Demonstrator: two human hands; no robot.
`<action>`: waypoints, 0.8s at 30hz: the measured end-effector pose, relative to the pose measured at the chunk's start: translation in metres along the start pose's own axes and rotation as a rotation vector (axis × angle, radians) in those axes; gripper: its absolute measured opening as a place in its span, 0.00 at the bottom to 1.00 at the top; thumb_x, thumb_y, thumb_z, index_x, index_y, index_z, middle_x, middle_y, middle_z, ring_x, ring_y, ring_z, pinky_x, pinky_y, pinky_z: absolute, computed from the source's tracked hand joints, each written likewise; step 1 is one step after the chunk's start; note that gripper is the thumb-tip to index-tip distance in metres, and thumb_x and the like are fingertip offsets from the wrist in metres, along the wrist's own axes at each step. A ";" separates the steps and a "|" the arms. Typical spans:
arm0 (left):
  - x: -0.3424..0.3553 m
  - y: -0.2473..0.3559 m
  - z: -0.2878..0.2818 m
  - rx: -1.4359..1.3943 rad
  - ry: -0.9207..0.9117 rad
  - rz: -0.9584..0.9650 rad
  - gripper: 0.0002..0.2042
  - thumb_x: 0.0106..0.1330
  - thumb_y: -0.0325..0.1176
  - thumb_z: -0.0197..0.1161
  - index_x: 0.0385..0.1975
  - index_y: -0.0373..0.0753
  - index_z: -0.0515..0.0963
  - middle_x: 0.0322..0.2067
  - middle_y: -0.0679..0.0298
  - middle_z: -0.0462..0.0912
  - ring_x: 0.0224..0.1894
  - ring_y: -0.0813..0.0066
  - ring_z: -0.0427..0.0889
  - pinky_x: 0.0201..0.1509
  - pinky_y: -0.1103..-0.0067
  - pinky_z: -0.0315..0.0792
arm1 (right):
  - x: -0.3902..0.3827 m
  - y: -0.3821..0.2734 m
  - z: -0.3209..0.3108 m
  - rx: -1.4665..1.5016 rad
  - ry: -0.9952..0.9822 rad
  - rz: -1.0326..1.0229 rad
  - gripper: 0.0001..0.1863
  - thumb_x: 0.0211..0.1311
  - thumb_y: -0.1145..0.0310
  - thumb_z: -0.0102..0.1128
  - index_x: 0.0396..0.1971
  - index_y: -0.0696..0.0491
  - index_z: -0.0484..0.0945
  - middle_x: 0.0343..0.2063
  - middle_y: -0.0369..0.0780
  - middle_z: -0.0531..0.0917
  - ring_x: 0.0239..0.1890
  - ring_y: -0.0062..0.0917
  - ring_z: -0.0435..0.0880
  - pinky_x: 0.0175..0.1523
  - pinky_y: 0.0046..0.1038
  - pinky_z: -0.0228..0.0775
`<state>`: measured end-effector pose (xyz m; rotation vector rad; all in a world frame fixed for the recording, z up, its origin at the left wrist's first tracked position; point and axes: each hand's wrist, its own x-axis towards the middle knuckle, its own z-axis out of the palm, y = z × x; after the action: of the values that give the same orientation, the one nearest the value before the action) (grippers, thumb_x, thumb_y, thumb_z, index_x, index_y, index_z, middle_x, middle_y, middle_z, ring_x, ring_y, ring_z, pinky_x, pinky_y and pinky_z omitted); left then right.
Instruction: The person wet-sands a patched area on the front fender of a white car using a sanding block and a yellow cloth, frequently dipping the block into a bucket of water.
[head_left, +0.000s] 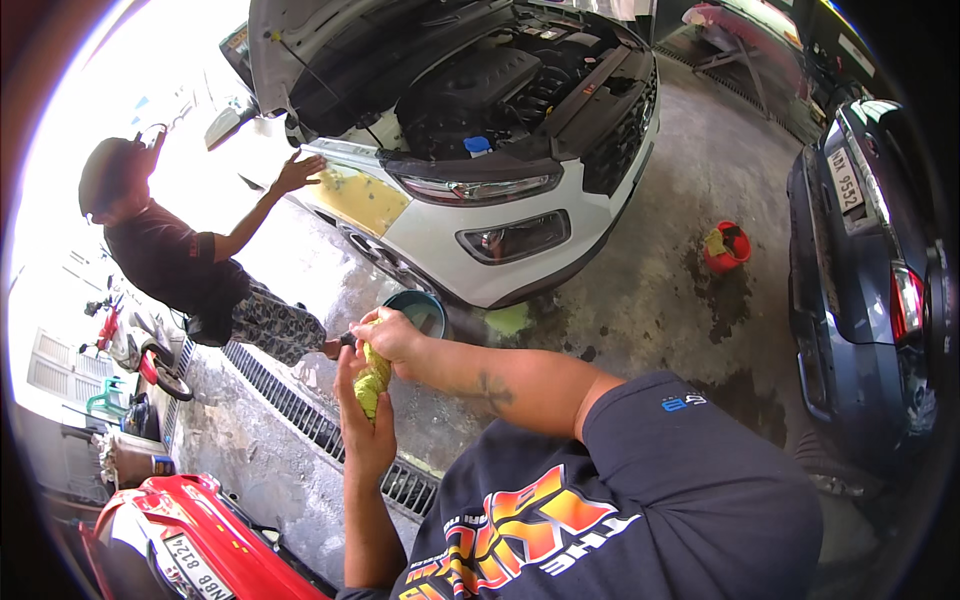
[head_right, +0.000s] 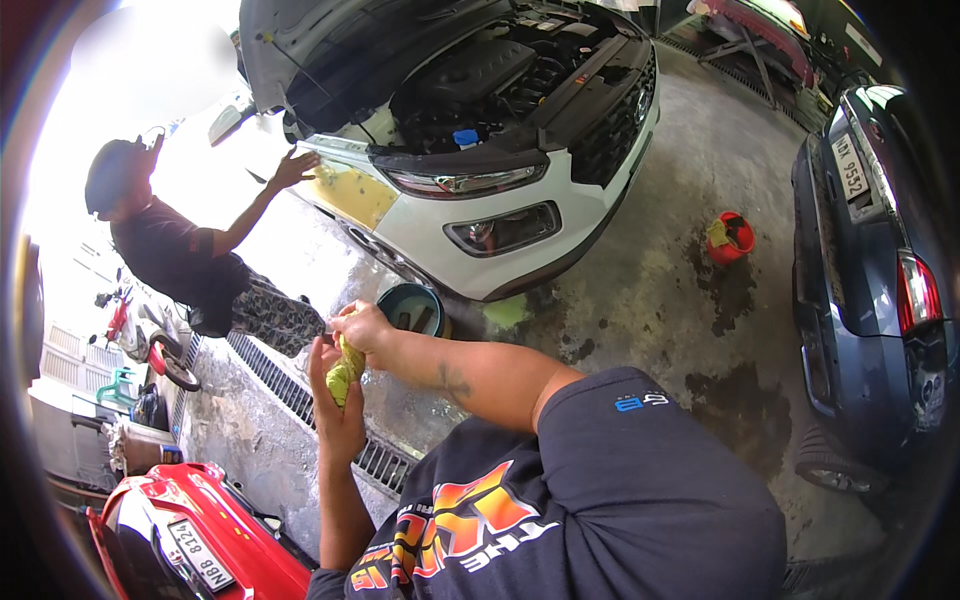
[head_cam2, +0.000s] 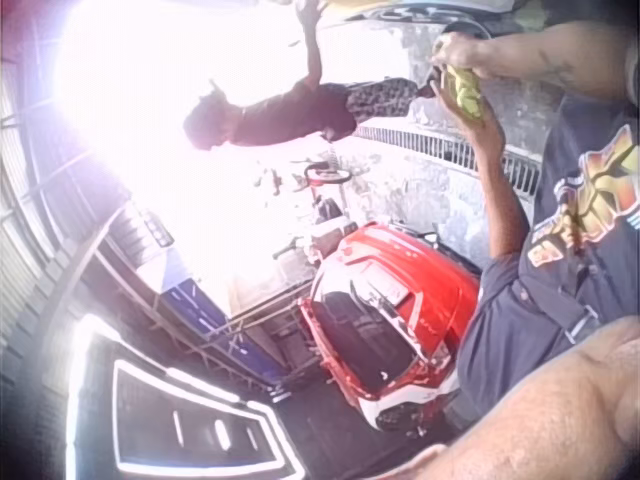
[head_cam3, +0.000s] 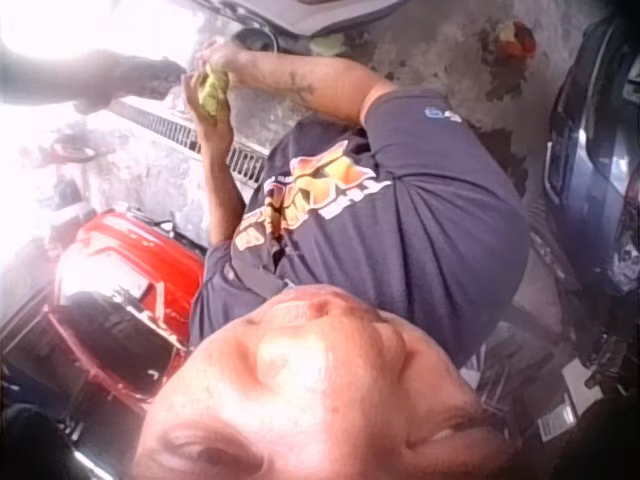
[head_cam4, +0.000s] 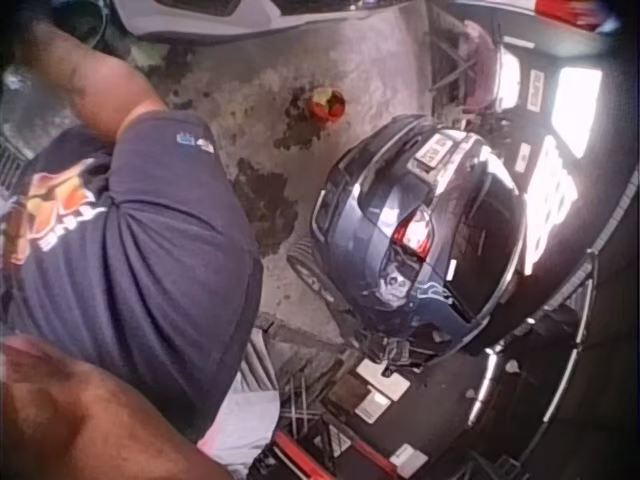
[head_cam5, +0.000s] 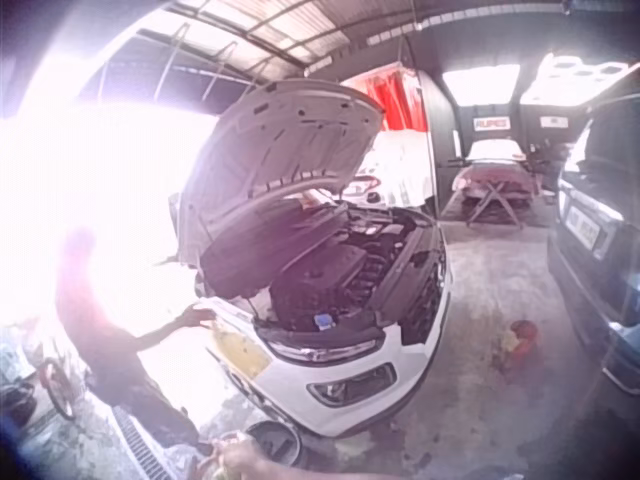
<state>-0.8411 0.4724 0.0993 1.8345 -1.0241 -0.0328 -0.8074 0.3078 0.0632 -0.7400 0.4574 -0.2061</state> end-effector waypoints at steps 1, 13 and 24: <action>-0.006 -0.008 0.005 -0.146 0.061 -0.097 0.32 0.74 0.21 0.58 0.78 0.39 0.62 0.66 0.50 0.75 0.54 0.65 0.80 0.62 0.72 0.73 | 0.003 0.000 0.001 0.011 0.063 -0.004 0.12 0.73 0.72 0.67 0.47 0.56 0.72 0.30 0.41 0.81 0.29 0.24 0.83 0.32 0.28 0.78; 0.061 -0.092 -0.006 -1.149 0.091 -0.809 0.23 0.81 0.46 0.56 0.67 0.39 0.70 0.41 0.66 0.81 0.43 0.76 0.83 0.42 0.75 0.78 | 0.017 -0.017 0.035 -1.150 -0.755 -1.183 0.12 0.58 0.59 0.70 0.40 0.45 0.80 0.28 0.46 0.87 0.30 0.47 0.90 0.39 0.48 0.81; 0.151 -0.127 -0.010 -1.739 0.291 -0.458 0.09 0.84 0.42 0.57 0.53 0.45 0.73 0.43 0.66 0.78 0.41 0.72 0.80 0.58 0.67 0.80 | 0.060 -0.069 0.027 -0.525 -0.837 -1.023 0.04 0.68 0.68 0.66 0.32 0.49 0.82 0.22 0.36 0.83 0.32 0.33 0.88 0.50 0.38 0.80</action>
<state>-0.6602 0.3995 0.0674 0.3591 -0.0730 -0.6772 -0.7431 0.2533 0.1086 -1.4405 -0.7378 -0.7046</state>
